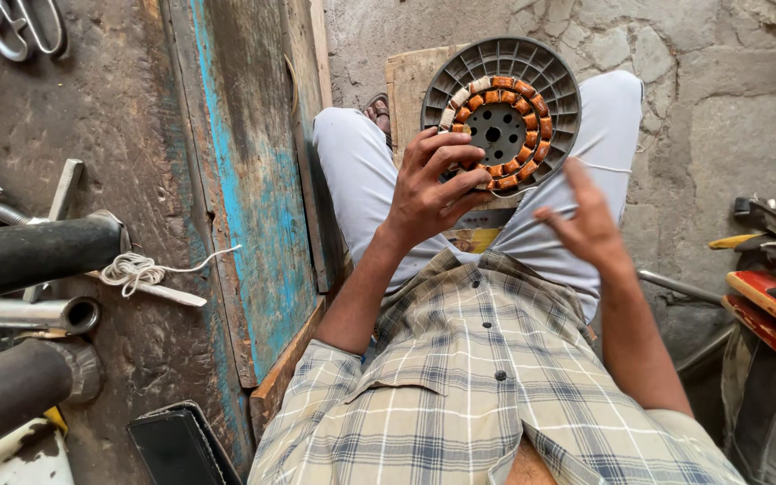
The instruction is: The person sits with a circular motor armature holding copper wire coils on a board over their lap and ties white string around the coils by hand. They loop, pull tight, and knot the string around successive coil bundles to bind them in place.
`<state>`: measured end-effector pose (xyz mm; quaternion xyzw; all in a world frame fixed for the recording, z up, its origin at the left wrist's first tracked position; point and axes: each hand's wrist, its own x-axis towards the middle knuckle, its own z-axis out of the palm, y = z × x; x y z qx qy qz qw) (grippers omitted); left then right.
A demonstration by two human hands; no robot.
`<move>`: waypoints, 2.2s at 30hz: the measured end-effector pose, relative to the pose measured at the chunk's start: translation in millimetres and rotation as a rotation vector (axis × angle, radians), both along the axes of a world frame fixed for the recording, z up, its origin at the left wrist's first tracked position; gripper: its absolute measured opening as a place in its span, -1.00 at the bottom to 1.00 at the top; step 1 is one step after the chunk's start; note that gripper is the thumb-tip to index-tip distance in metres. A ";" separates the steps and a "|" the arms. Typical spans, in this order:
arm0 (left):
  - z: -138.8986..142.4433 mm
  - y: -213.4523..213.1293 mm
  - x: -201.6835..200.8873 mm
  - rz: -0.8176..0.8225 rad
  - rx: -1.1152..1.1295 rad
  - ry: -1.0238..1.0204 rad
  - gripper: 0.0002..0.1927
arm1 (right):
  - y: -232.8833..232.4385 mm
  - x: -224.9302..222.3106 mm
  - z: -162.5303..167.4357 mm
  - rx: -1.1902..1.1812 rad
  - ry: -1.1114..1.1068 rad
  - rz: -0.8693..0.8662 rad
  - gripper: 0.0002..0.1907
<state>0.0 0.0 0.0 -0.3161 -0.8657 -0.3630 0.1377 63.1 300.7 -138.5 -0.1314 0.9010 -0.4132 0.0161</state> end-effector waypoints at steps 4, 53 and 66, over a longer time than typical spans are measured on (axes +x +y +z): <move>-3.2 1.8 -5.2 0.001 0.021 0.014 -0.66 | -71.4 9.7 73.7 -0.105 -0.619 0.174 -0.75; -3.4 27.1 66.3 -0.118 0.268 -0.202 -0.80 | -56.2 19.2 125.5 -0.384 0.127 0.254 -0.85; -48.3 11.3 46.0 -0.029 0.033 -0.369 -0.81 | 33.8 0.9 108.3 -0.108 0.055 -0.083 -0.90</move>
